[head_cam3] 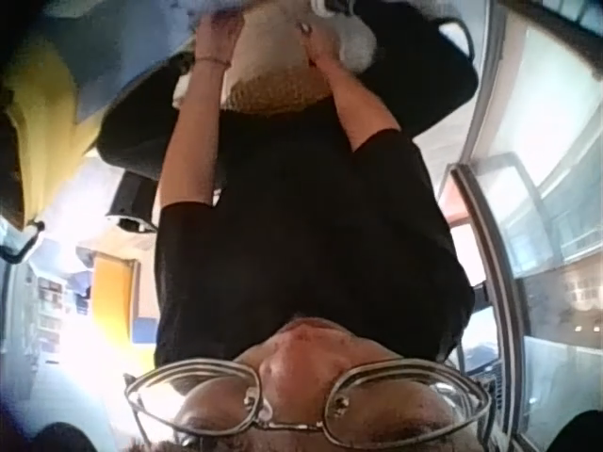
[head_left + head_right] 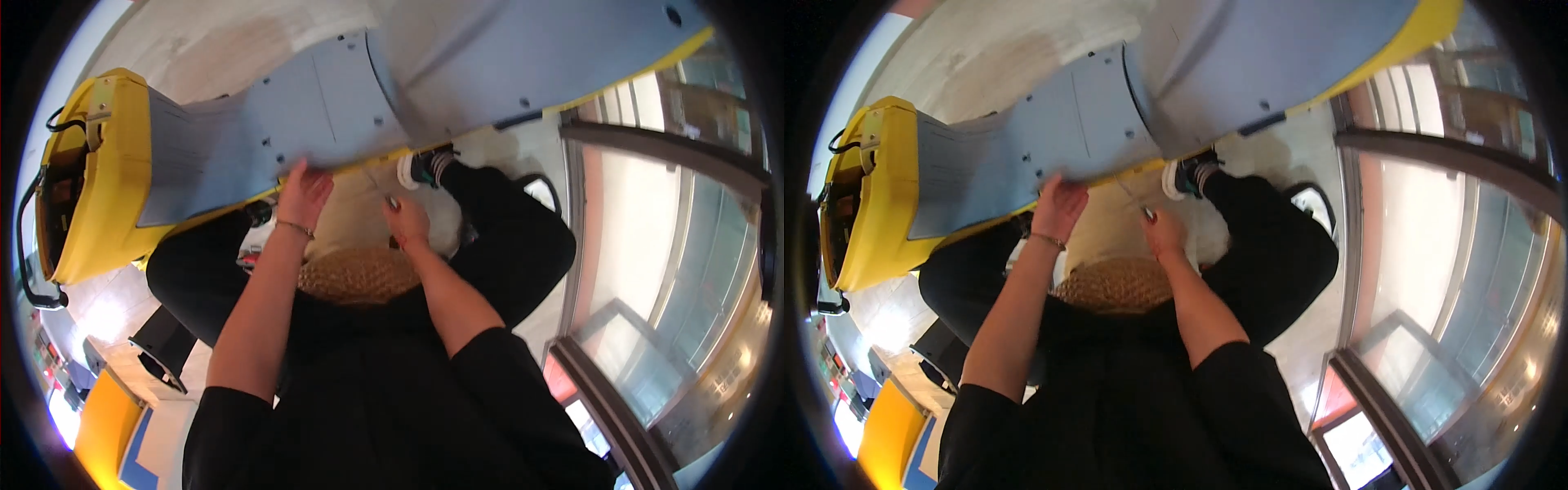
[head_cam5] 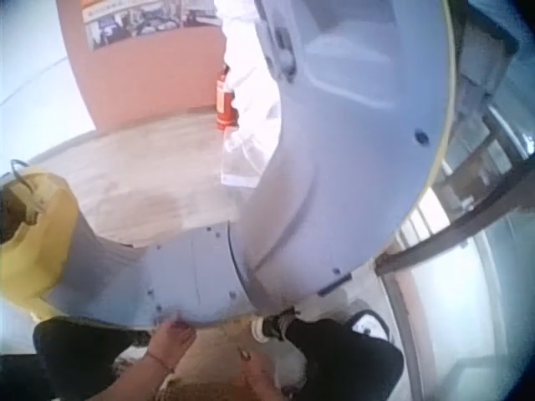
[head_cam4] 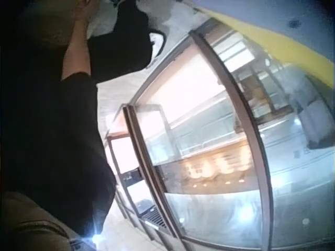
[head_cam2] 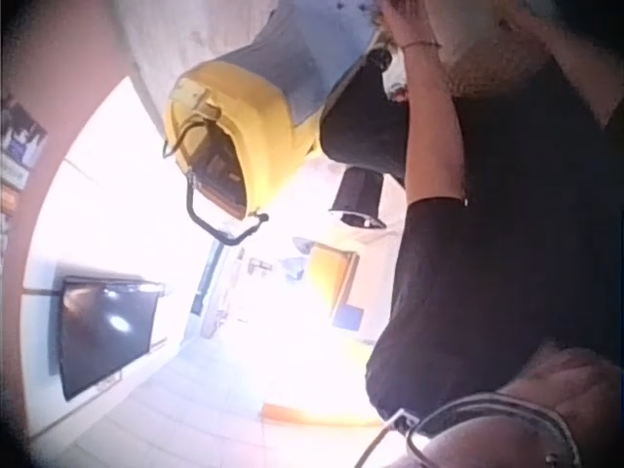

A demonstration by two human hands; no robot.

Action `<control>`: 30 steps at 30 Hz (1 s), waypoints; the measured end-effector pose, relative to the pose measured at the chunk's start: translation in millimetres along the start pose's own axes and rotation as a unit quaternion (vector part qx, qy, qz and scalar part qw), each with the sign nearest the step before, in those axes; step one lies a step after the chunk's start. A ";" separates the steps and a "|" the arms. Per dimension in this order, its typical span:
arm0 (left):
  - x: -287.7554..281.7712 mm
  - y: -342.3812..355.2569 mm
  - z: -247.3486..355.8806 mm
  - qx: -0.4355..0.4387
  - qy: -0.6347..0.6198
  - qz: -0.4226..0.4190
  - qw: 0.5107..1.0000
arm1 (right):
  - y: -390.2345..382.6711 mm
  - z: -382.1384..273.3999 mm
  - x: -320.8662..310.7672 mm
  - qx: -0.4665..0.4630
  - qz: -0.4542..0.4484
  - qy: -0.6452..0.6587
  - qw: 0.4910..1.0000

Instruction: Removing screws from a scooter body panel using a screwdriver and then an electric drill to access internal components.

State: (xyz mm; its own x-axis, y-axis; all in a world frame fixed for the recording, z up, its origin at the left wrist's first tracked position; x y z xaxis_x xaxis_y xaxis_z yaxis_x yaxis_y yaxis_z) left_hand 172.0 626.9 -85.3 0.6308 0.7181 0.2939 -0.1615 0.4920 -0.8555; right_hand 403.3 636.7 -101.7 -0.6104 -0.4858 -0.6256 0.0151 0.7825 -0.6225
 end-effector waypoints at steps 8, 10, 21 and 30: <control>0.5 3.5 -14.0 0.015 -0.088 0.007 0.996 | 1.1 19.9 12.7 -0.014 0.031 0.013 0.999; -0.4 10.2 -13.5 0.005 -0.090 -0.008 0.996 | -2.2 29.9 10.5 0.003 0.018 0.003 1.000; -3.1 6.2 -9.8 -0.005 -0.053 -0.003 0.999 | -64.5 -12.6 -57.2 -0.073 -0.098 -0.165 0.979; -24.3 6.7 25.7 -0.143 0.322 -0.050 0.934 | -33.5 -43.5 -101.8 -0.120 0.063 0.119 0.984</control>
State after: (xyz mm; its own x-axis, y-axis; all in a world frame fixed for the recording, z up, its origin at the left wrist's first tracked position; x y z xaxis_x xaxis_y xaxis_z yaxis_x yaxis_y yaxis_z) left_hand 136.1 625.3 -87.2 0.9728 0.1843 0.1405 0.0752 0.3226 -0.9436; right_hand 430.5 676.9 3.3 -0.7844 -0.2965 -0.5447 -0.0672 0.9137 -0.4007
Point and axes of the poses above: each hand's wrist, its own y-axis towards the middle knuckle, its own x-axis out of the palm, z = x × y, the point moved 10 cm from there along y, towards the middle knuckle, and after that the axes turned 4 degrees about y, right-handed, at the moved point
